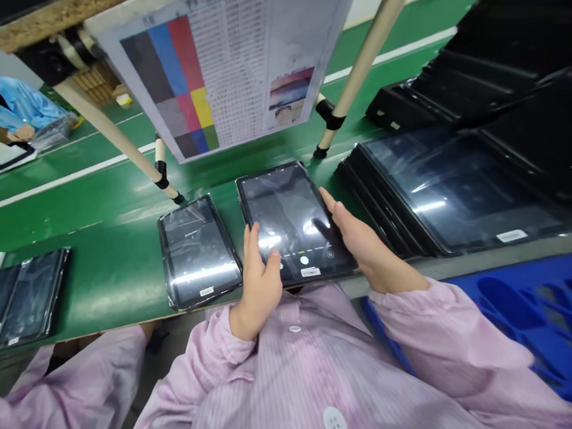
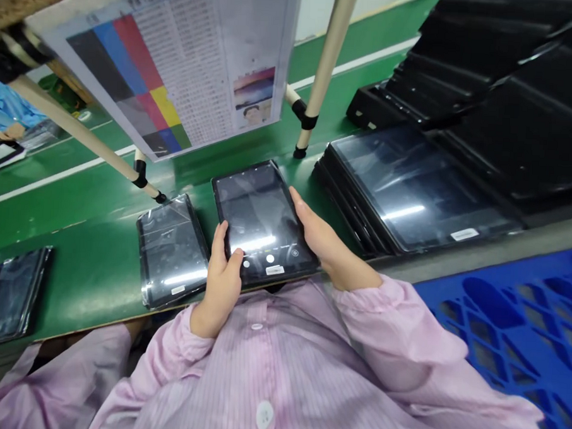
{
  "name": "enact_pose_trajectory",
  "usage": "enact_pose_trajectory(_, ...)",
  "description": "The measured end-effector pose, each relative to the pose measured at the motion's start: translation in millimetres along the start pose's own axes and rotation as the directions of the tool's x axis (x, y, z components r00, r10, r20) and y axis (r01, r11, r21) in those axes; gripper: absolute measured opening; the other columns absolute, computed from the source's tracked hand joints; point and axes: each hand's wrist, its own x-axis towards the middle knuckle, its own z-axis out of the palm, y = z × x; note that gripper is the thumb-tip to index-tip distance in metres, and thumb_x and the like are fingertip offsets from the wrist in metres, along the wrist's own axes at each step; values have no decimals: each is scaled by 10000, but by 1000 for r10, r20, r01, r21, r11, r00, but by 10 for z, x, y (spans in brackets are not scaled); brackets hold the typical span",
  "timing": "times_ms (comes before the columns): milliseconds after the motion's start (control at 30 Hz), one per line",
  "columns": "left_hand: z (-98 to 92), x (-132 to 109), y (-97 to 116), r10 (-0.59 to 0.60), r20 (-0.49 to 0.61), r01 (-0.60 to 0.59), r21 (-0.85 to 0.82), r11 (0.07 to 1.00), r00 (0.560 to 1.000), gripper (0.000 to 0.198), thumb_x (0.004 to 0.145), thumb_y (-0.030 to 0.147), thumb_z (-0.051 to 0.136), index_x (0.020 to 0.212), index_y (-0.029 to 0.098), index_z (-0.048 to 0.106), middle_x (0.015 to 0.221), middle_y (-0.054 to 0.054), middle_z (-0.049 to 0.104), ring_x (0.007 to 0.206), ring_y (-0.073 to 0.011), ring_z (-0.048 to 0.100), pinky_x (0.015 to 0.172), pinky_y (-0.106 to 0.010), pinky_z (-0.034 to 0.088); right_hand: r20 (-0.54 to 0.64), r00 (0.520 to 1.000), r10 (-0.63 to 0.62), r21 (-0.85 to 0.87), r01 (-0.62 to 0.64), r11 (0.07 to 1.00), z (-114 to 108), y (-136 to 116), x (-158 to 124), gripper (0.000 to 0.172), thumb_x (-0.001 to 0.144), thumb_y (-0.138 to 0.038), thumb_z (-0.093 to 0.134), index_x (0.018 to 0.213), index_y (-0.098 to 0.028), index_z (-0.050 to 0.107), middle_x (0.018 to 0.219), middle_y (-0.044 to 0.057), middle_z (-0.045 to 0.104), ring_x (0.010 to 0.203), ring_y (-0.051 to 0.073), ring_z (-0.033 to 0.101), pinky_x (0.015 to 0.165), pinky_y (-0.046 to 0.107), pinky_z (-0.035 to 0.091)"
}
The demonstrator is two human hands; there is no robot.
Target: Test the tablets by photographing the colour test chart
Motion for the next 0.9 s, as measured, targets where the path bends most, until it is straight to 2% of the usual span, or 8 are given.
enact_pose_trajectory(100,-268,-118,118,68,-45,-68,1,998,997,570,902,168,579,1458,269,508,1675,-26,309,1577,-216,206,1305,-392,97,58,987,-151,-27,153,988,204,-199,-112,696,980,-702,352,1585,-359,340,1634,-68,332,1540,218,271,1293,459,214)
enact_pose_trajectory(233,-848,-227,218,132,-227,-133,12,991,965,499,899,159,567,1383,281,574,1613,-14,422,1544,-220,292,1299,-387,148,205,941,-271,1,276,961,824,-266,-74,759,951,-732,384,1604,-356,289,1665,-66,261,1560,225,216,1303,464,177)
enact_pose_trajectory(333,-1321,-205,177,138,-354,-132,41,990,925,474,913,184,550,1378,275,562,1559,-32,490,1501,-220,374,1281,-394,223,326,918,-225,-4,240,971,1371,-222,-21,861,922,-768,399,1629,-302,241,1683,-45,189,1583,218,79,1308,441,90)
enact_pose_trajectory(467,-1762,-16,-113,19,-348,30,136,990,937,518,932,258,555,1446,233,494,1591,-78,457,1512,-221,368,1279,-410,234,351,936,-30,-43,48,998,1805,-83,4,946,907,-766,425,1643,-214,207,1690,7,139,1586,229,48,1300,407,19)
enact_pose_trajectory(600,-1940,33,-231,-81,-374,154,169,973,924,477,957,423,541,1388,218,554,1508,-107,553,1447,-276,472,1213,-485,369,337,940,56,-26,-50,998,1881,66,17,958,904,-719,472,1641,-171,201,1688,42,147,1581,217,128,1300,391,47)
enact_pose_trajectory(700,-2154,-204,61,-42,-377,133,219,967,925,461,963,501,519,1348,253,576,1451,-66,604,1461,-243,456,1162,-478,440,346,937,54,12,-62,998,1882,81,34,861,913,-634,524,1624,-216,276,1670,19,229,1570,207,188,1301,399,70)
enact_pose_trajectory(800,-2391,-483,450,75,-429,53,279,959,900,477,986,537,433,1343,254,573,1423,-49,619,1474,-208,439,1117,-487,486,368,929,36,114,-83,990,1856,-18,20,770,928,-536,549,1610,-271,310,1635,-11,323,1549,206,262,1298,423,128)
enact_pose_trajectory(900,-2306,-544,586,174,-352,-92,238,967,920,480,956,520,535,1376,290,568,1406,-64,637,1427,-236,503,1107,-542,489,374,927,-3,183,-71,980,1691,-200,-84,744,919,-489,573,1596,-286,342,1618,-16,359,1537,217,293,1293,445,159)
